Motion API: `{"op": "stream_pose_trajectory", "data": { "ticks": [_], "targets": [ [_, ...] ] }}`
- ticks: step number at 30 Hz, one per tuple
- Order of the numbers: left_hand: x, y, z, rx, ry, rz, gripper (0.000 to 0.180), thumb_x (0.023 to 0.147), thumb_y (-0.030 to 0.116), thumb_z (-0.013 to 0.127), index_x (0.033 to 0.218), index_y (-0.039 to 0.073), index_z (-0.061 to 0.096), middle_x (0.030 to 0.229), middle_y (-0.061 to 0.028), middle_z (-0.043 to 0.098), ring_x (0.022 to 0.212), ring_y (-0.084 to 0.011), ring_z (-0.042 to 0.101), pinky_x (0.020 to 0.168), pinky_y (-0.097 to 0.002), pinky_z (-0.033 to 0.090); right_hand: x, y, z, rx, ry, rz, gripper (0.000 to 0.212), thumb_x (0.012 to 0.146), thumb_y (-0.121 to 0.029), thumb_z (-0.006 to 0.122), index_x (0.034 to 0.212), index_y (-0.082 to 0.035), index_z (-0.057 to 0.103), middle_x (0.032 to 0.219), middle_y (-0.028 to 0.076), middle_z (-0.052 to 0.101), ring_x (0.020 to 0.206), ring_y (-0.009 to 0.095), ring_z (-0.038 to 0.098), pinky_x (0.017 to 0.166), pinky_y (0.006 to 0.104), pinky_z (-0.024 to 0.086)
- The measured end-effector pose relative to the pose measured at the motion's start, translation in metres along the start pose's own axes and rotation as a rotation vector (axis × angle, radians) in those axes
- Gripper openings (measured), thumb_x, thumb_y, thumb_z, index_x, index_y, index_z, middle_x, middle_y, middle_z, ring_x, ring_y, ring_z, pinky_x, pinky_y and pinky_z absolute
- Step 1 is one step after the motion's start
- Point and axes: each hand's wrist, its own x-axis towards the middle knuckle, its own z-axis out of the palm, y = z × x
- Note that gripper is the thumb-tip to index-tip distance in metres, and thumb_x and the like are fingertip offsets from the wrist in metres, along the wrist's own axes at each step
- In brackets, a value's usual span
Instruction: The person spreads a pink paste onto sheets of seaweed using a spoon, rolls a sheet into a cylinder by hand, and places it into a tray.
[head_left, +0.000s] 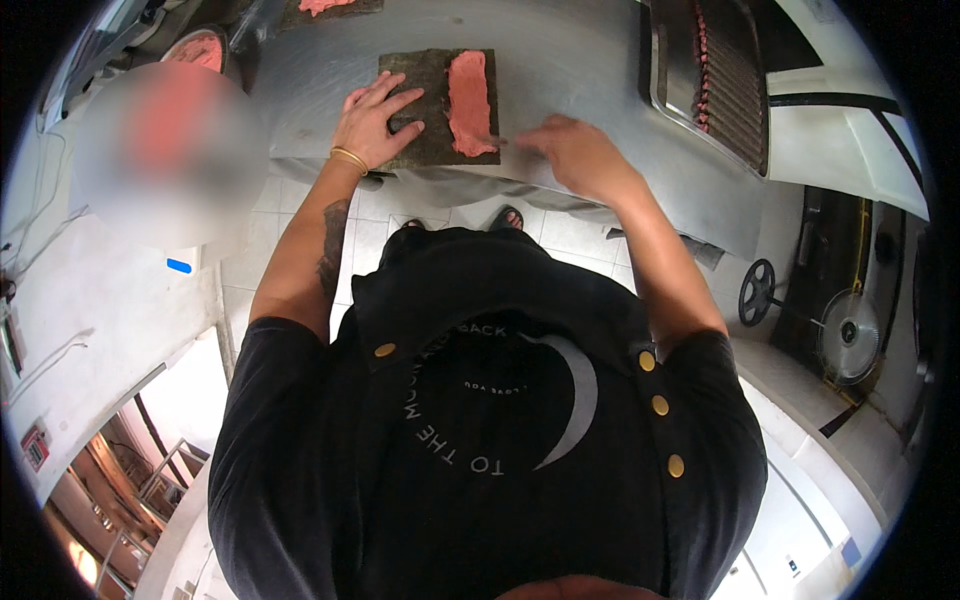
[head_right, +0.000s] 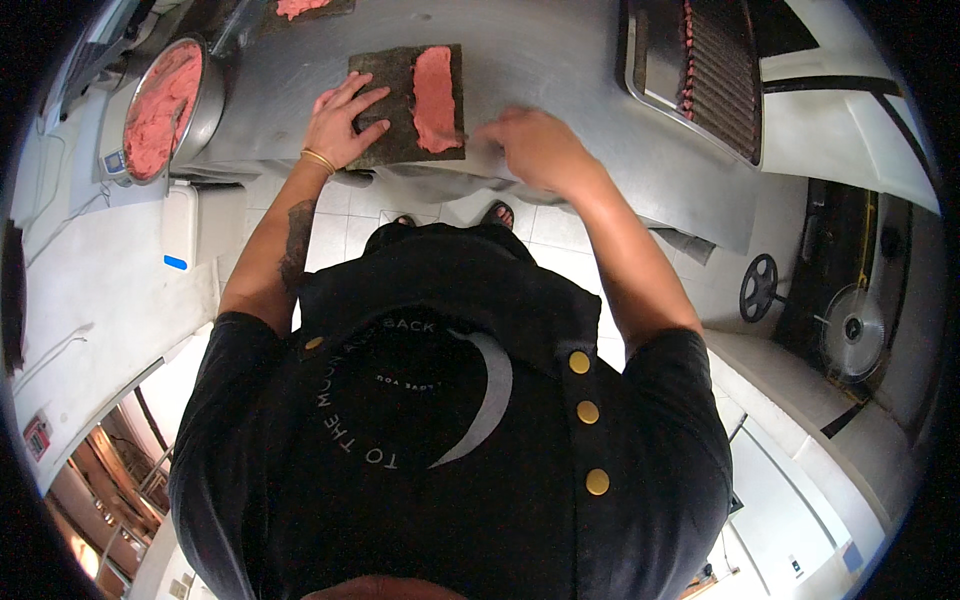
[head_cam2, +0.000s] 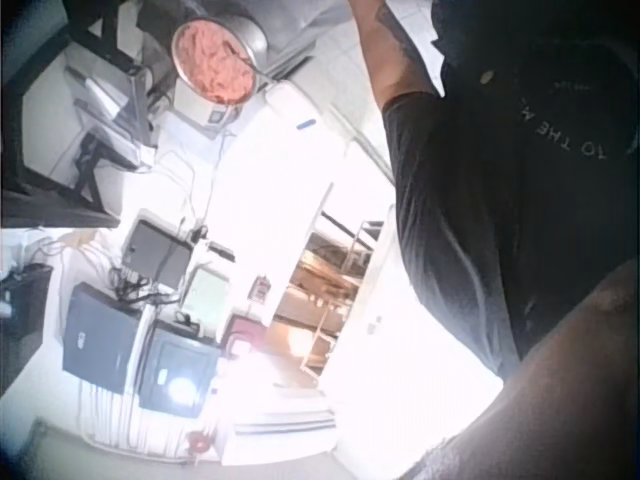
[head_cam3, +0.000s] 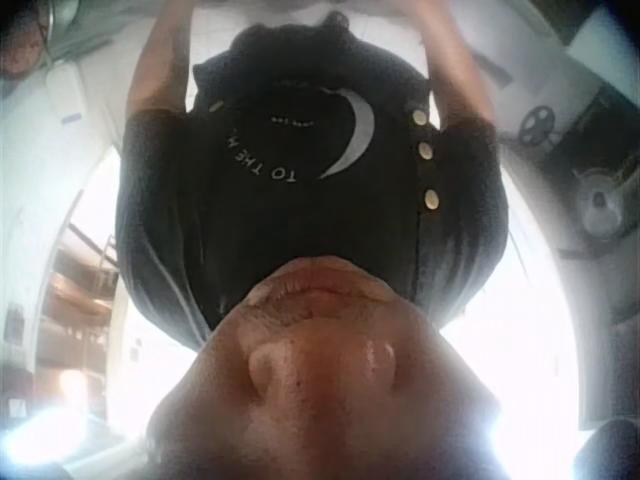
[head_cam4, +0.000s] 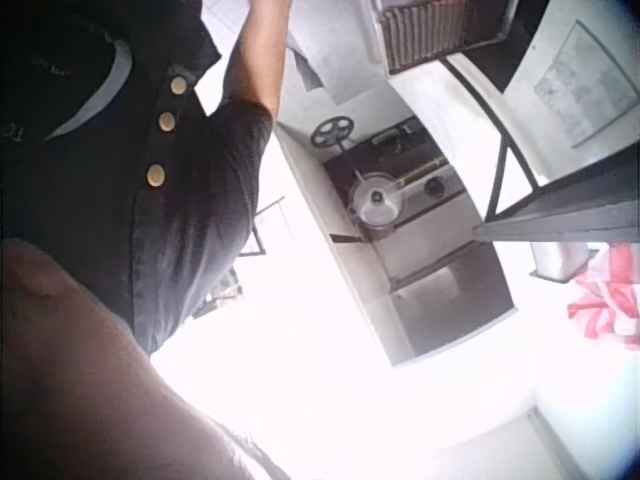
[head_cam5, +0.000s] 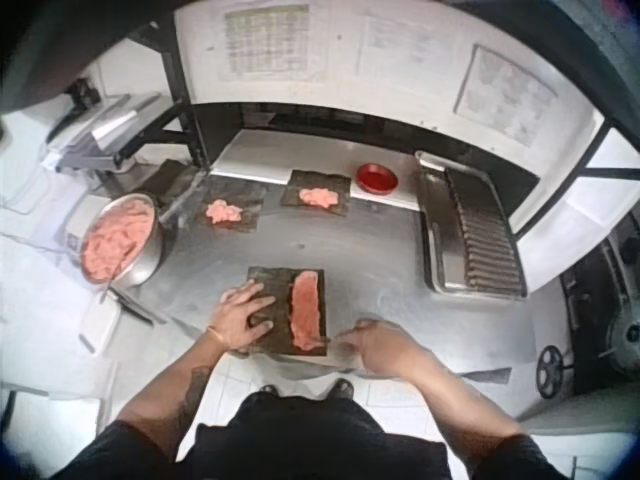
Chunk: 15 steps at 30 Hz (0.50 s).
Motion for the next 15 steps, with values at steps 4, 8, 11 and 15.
{"op": "stream_pose_trajectory", "data": {
  "ticks": [4, 8, 11, 15],
  "targets": [
    [0.004, -0.003, 0.001, -0.011, 0.016, 0.034, 0.056, 0.092, 0.045, 0.075, 0.144, 0.026, 0.067, 0.159, -0.0102, 0.054, 0.154, -0.0306, 0.042, 0.122, -0.0486, 0.030, 0.029, 0.016, -0.003, 0.098, 0.050, 0.084, 0.041, 0.091, -0.003, 0.057, 0.125, -0.014, 0.076, 0.112, 0.015, 0.071, 0.106, 0.039, 0.068, 0.093, 0.0474, 0.055],
    [0.003, -0.003, 0.002, 0.004, 0.017, 0.036, 0.061, 0.092, 0.046, 0.074, 0.149, 0.026, 0.063, 0.160, -0.0108, 0.052, 0.154, -0.0313, 0.041, 0.122, -0.0486, 0.030, 0.008, 0.013, 0.016, 0.100, -0.026, -0.138, 0.038, 0.093, -0.004, 0.057, 0.124, -0.013, 0.077, 0.111, 0.016, 0.071, 0.104, 0.039, 0.068, 0.091, 0.0474, 0.055],
    [0.000, 0.003, -0.001, -0.011, 0.076, 0.024, 0.068, 0.093, 0.050, 0.072, 0.154, 0.026, 0.057, 0.162, -0.0108, 0.049, 0.155, -0.0316, 0.040, 0.122, -0.0492, 0.028, -0.004, -0.007, 0.000, 0.142, 0.022, -0.015, 0.037, 0.094, -0.006, 0.057, 0.124, -0.014, 0.077, 0.111, 0.016, 0.072, 0.106, 0.039, 0.068, 0.092, 0.0473, 0.055],
    [0.006, 0.000, 0.003, 0.093, -0.031, 0.072, 0.072, 0.094, 0.056, 0.069, 0.157, 0.027, 0.053, 0.166, -0.0102, 0.045, 0.157, -0.0310, 0.037, 0.123, -0.0502, 0.026, 0.009, 0.001, 0.017, 0.089, 0.081, 0.053, 0.036, 0.095, -0.006, 0.057, 0.125, -0.015, 0.076, 0.112, 0.015, 0.071, 0.106, 0.038, 0.068, 0.092, 0.0472, 0.056]
  ]
}}
